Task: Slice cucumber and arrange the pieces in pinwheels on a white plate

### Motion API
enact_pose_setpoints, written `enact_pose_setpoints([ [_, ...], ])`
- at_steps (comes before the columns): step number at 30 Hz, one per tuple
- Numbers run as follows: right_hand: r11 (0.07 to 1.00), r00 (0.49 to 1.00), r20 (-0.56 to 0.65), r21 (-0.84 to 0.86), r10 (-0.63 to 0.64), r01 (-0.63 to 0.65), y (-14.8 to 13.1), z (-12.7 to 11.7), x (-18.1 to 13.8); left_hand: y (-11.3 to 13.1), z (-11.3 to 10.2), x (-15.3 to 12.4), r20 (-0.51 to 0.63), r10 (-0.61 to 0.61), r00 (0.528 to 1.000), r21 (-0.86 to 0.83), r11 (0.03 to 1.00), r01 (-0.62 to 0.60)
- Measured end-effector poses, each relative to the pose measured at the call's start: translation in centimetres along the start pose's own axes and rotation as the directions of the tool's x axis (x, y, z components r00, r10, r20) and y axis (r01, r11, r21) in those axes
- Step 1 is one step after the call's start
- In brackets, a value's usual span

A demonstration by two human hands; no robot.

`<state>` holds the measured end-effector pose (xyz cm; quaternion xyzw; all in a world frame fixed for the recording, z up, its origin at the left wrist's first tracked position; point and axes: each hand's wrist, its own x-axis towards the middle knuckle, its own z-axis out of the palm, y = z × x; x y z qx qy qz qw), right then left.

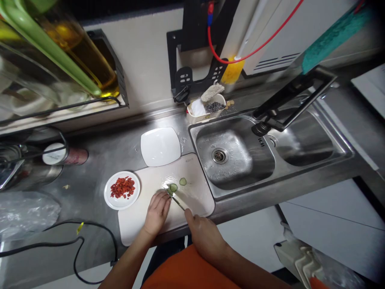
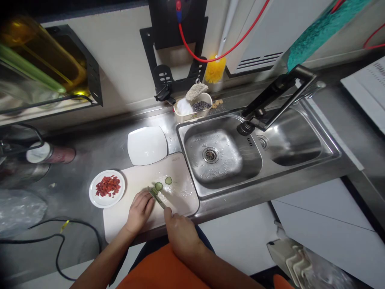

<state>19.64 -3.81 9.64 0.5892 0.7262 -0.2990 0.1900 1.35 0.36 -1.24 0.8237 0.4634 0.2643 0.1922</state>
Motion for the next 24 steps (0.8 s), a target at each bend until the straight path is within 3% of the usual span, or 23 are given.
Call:
enact_pose_setpoints([
  [18,0.999,0.998,0.046,0.028,-0.043,0.042,0.2,-0.5,0.9,0.1,-0.1,0.1,0.027,-0.022,0.999,-0.006,1.000,0.022],
  [24,0.998,0.998,-0.001,0.022,-0.055,0.055,0.2,0.0,2.3,0.1,-0.1,0.1,0.036,-0.037,0.999,-0.018,0.999,0.037],
])
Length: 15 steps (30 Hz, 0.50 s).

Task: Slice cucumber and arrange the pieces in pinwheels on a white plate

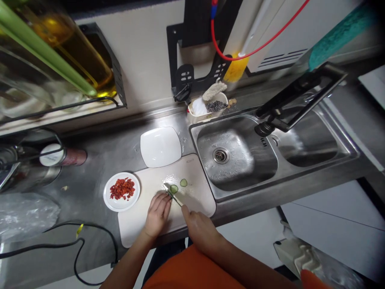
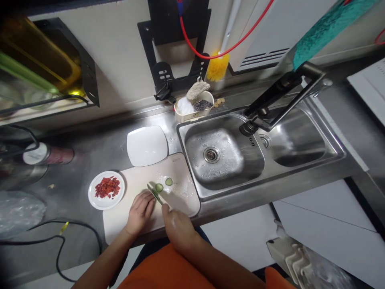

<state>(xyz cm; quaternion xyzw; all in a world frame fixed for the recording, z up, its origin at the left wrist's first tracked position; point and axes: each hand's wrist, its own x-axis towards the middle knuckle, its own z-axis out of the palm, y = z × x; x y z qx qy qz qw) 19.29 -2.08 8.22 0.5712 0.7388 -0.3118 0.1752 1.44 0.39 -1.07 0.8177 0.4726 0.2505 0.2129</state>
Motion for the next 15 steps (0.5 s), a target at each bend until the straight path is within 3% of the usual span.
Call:
enact_pose_setpoints([
  [7,0.998,0.999,-0.041,0.053,0.023,-0.021,-0.2,1.9,2.0,0.0,0.0,-0.1,-0.006,-0.007,1.000,0.001,1.000,0.007],
  [15,0.994,0.997,-0.037,0.088,0.066,-0.063,0.6,2.4,1.6,-0.2,0.0,-0.1,-0.020,0.013,1.000,-0.015,1.000,-0.013],
])
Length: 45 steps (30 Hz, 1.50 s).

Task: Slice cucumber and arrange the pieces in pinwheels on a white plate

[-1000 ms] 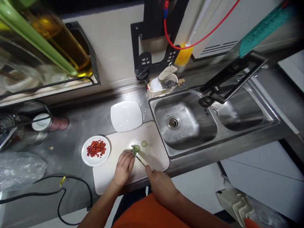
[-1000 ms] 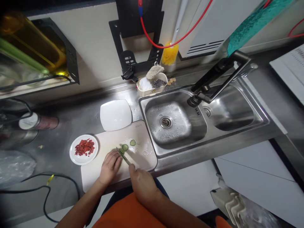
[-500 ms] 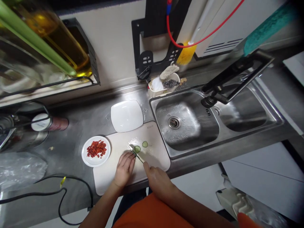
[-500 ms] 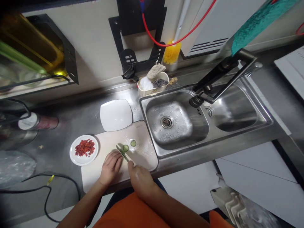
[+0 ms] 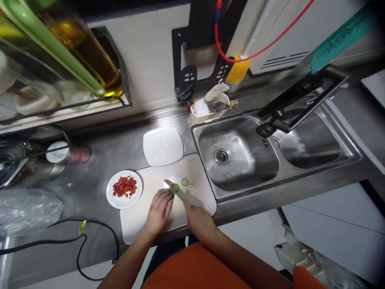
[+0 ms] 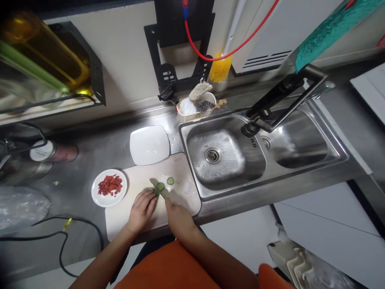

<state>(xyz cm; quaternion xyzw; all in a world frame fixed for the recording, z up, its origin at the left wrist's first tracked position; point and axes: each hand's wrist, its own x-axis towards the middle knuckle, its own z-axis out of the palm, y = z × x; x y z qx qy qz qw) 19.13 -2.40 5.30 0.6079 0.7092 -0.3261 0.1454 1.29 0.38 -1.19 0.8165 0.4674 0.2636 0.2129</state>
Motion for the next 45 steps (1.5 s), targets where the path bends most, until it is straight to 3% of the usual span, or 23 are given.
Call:
enact_pose_setpoints([
  [5,0.998,0.999,0.021,-0.051,0.046,-0.044,0.2,-1.2,-1.2,0.0,0.1,-0.1,-0.004,0.013,1.000,0.000,1.000,-0.013],
  [15,0.994,0.997,0.081,-0.109,0.010,-0.001,-0.9,-2.3,-3.6,0.0,0.0,-0.1,-0.019,0.026,0.999,0.025,0.999,-0.026],
  [45,0.994,0.994,0.108,-0.097,-0.035,0.045,-1.1,-3.3,-2.9,0.2,0.0,0.2,-0.021,0.027,0.999,0.014,1.000,-0.027],
])
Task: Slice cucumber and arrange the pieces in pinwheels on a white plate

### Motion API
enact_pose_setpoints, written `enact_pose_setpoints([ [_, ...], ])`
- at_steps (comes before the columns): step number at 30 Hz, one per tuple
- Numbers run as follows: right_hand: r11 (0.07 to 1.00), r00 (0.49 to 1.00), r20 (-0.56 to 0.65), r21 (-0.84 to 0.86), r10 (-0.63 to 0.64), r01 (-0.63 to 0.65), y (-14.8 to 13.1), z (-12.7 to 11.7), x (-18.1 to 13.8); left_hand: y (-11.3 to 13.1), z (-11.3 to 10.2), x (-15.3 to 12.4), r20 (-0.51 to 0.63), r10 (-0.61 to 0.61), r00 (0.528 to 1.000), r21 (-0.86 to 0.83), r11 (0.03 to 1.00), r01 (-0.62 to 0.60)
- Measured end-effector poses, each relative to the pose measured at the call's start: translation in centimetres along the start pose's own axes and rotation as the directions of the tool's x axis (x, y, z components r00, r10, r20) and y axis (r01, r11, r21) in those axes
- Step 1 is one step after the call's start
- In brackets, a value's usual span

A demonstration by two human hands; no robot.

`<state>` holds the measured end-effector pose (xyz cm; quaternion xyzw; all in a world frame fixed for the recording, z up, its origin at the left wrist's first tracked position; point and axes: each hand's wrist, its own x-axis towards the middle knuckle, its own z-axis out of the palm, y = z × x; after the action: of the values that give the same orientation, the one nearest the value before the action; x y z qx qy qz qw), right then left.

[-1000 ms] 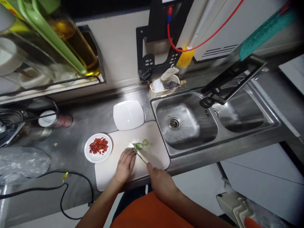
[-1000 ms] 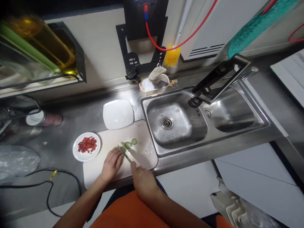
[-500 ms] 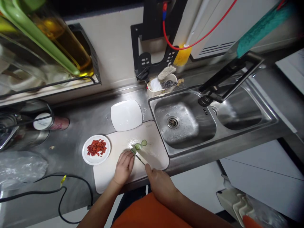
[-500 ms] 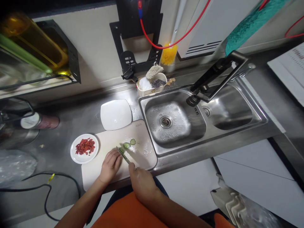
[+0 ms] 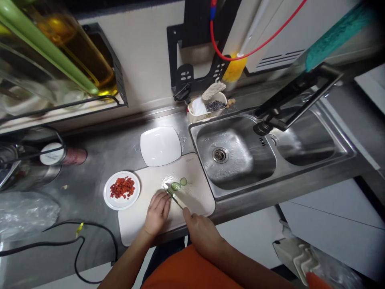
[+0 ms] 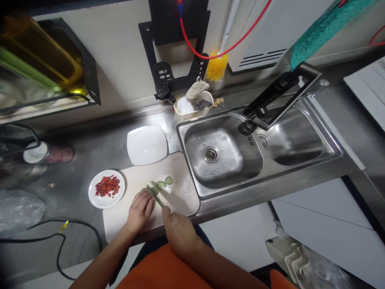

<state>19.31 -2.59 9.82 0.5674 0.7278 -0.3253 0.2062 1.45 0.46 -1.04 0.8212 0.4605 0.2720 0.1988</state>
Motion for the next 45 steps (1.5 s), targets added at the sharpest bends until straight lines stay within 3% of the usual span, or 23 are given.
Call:
enact_pose_setpoints([
  [12,1.000,0.992,-0.126,0.005,0.007,-0.007,-0.4,1.5,2.2,-0.1,0.0,-0.1,0.024,-0.026,0.999,-0.015,1.000,0.026],
  [21,0.994,0.995,-0.086,0.104,0.046,-0.037,-0.4,2.3,3.7,-0.3,0.1,-0.4,0.022,-0.034,0.999,-0.012,0.999,0.035],
  [35,0.999,0.998,-0.043,0.007,0.048,-0.048,0.0,0.9,-0.5,-0.2,0.0,-0.3,-0.007,-0.016,1.000,-0.007,1.000,0.016],
  [45,0.998,0.998,-0.012,0.016,0.057,-0.057,-0.3,0.3,-1.1,-0.2,0.1,-0.4,-0.018,-0.003,1.000,-0.005,1.000,0.003],
])
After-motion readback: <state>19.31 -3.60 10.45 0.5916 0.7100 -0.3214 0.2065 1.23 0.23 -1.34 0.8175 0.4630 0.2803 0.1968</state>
